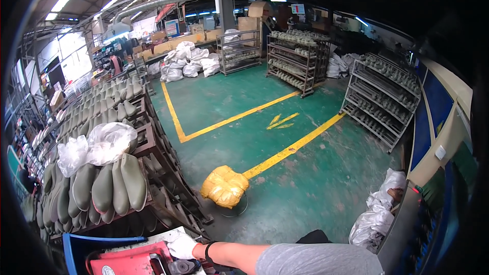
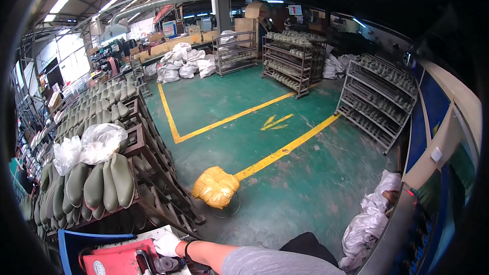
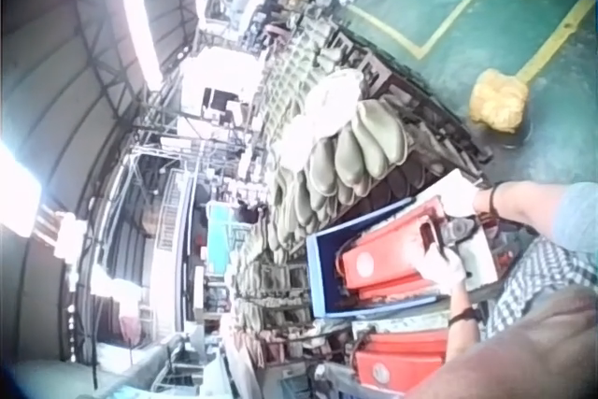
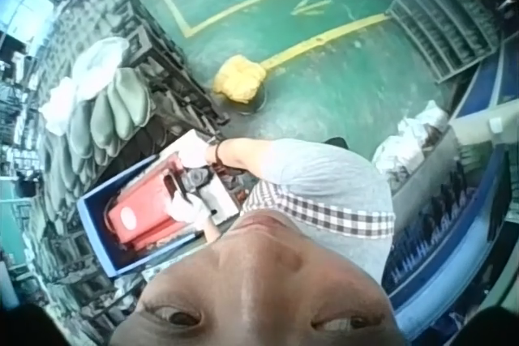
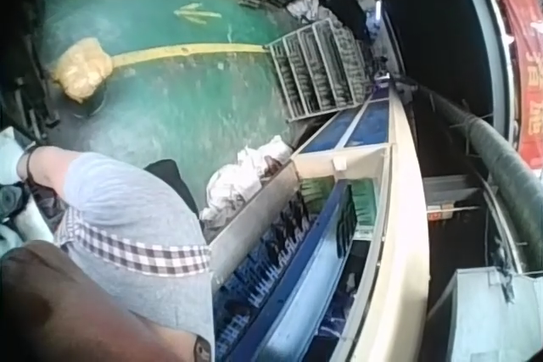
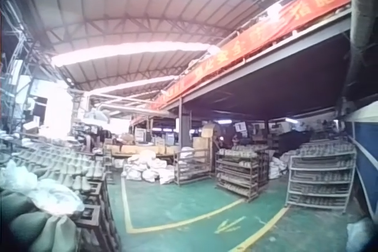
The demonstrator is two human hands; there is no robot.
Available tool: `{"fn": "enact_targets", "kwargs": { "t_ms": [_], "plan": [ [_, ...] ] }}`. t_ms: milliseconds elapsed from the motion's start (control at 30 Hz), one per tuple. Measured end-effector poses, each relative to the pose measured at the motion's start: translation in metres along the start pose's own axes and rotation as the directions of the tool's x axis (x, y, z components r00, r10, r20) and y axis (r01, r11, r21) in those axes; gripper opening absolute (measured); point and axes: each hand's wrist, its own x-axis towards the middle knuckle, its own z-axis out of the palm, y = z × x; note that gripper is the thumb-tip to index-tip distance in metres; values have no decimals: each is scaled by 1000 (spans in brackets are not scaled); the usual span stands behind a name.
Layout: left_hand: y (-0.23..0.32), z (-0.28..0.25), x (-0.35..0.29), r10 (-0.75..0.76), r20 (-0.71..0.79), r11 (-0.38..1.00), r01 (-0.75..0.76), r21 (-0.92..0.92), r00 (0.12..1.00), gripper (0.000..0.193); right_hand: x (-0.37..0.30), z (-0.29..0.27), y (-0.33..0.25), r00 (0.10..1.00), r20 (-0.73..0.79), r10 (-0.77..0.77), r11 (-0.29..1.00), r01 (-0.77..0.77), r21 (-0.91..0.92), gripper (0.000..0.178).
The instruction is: Attaching outsoles to shoe uppers on lasts using an industrial pneumatic press.
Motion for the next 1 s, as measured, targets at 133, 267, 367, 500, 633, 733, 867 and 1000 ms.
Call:
{"fn": "enact_targets", "kwargs": {
  "t_ms": [133, 267, 367, 500, 633, 733, 867, 1000],
  "plan": [
    [2, 3, -1, 30, -17, 998, -29, 57, 999, 34, -1, 12, 5, 996, -84, -19, 1000, 18, -11, 27],
    [-25, 27, -21, 63, -105, 993, -51, 111, 992, 29, -1, 12, 3, 997, -72, -23, 1000, 23, 4, 27],
    [-13, 24, -23, 23, -122, 995, -11, 103, 992, 29, -1, 2, -1, 999, -34, 4, 1000, -4, -8, 26],
    [15, 57, -75, 48, -318, 999, -47, 11, 947, 27, -2, -7, -5, 999, 14, 30, 1000, -30, 5, 26],
    [47, 60, -109, 180, 459, 790, 150, -594, 870, 22, -3, -12, -6, 998, -57, -1, 1000, 0, -16, 26],
    [51, 126, -165, 155, 767, 536, 599, -595, 623, 28, -1, -18, -13, 998, -62, 24, 999, -25, -23, 24],
    [45, 164, -199, 169, 788, 443, 668, -598, 592, 27, -2, -21, -13, 999, -41, -25, 996, 21, -84, 26],
    [62, 177, -208, 206, 801, 322, 735, -597, 561, 27, -4, -23, -15, 999, -17, 36, 997, -37, -74, 26]
  ]
}}
